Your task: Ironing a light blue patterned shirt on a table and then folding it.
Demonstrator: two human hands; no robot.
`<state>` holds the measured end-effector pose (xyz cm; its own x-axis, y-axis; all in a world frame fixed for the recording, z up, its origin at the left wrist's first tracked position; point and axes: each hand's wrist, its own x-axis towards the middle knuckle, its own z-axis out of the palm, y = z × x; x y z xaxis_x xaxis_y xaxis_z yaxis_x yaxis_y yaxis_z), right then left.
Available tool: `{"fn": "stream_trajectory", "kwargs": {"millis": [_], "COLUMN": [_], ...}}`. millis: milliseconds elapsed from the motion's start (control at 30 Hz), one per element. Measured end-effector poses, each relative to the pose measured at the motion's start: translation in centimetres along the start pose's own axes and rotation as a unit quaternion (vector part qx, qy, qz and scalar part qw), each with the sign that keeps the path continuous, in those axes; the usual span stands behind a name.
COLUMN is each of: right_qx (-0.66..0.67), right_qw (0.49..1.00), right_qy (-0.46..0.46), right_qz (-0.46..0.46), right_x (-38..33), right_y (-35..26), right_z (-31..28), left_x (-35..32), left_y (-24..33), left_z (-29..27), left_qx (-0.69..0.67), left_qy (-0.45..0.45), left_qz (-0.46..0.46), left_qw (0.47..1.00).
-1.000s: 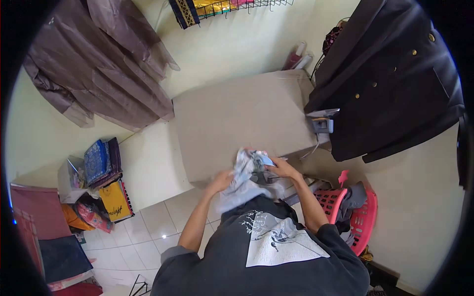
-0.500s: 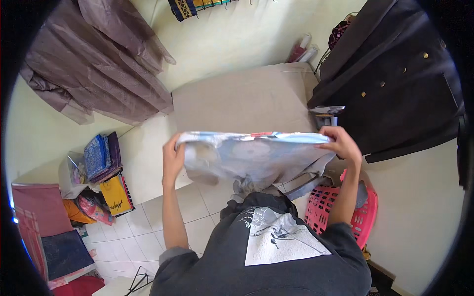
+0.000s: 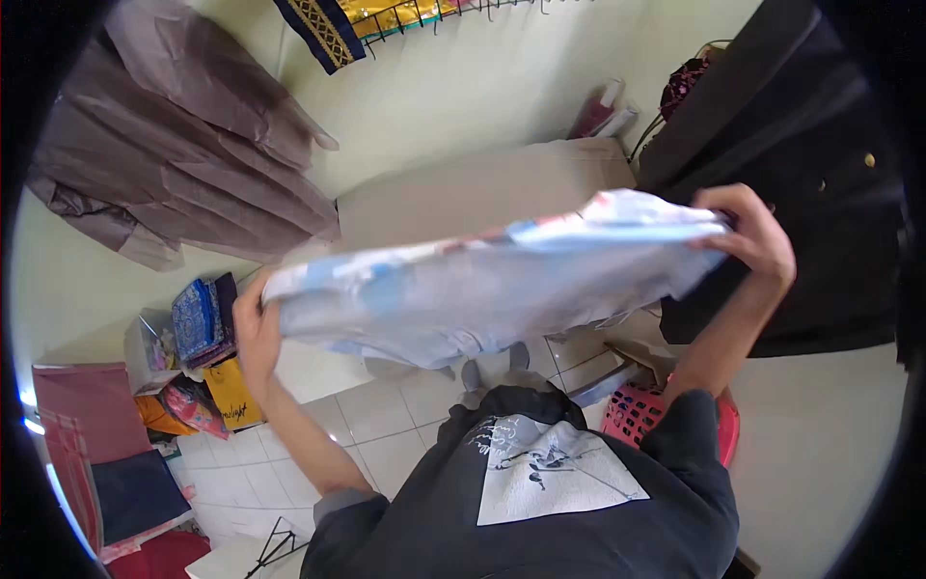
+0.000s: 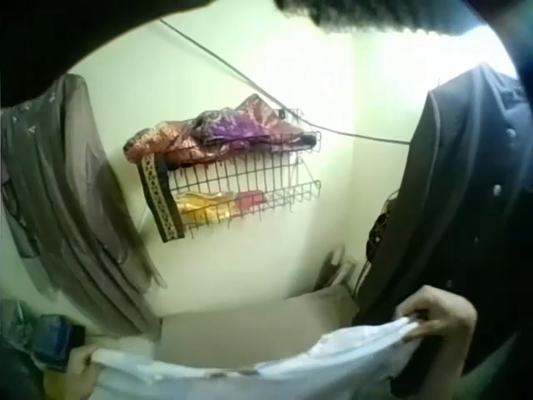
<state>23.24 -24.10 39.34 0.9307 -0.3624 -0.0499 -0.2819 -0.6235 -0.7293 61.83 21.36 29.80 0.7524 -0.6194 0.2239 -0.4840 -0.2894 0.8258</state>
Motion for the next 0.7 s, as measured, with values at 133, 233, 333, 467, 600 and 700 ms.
{"fn": "stream_trajectory", "kwargs": {"millis": [133, 233, 333, 467, 600, 700], "right_qx": [-0.031, 0.079, 0.129, 0.069, 0.091, 0.054], "right_qw": [0.950, 0.939, 0.930, 0.988, 0.993, 0.998], "right_qy": [0.155, -0.183, -0.120, -0.053, -0.068, -0.040], "right_qz": [-0.269, -0.280, -0.324, -0.127, 0.029, -0.005], "right_x": [-4.6, -4.0, -4.0, 0.5, 10.7, 18.7], "right_y": [1.6, 2.5, 3.5, 3.2, 8.3, 13.9], "right_z": [0.4, -2.0, -1.1, -1.2, 1.8, 4.7], "left_x": [-6.3, -9.3, -10.5, -7.2, 5.0, 11.3], "left_y": [1.4, 1.9, 1.5, -0.2, -6.4, -13.7], "left_z": [-6.6, -8.1, -8.4, -5.5, 3.2, 7.8], "left_qx": [0.076, 0.026, -0.201, 0.127, 0.049, 0.023], "left_qy": [-0.066, -0.121, -0.139, 0.061, 0.022, -0.027], "left_qz": [0.055, 0.053, -0.002, -0.091, -0.099, -0.056], "left_qw": [0.993, 0.991, 0.970, 0.986, 0.994, 0.998]}}
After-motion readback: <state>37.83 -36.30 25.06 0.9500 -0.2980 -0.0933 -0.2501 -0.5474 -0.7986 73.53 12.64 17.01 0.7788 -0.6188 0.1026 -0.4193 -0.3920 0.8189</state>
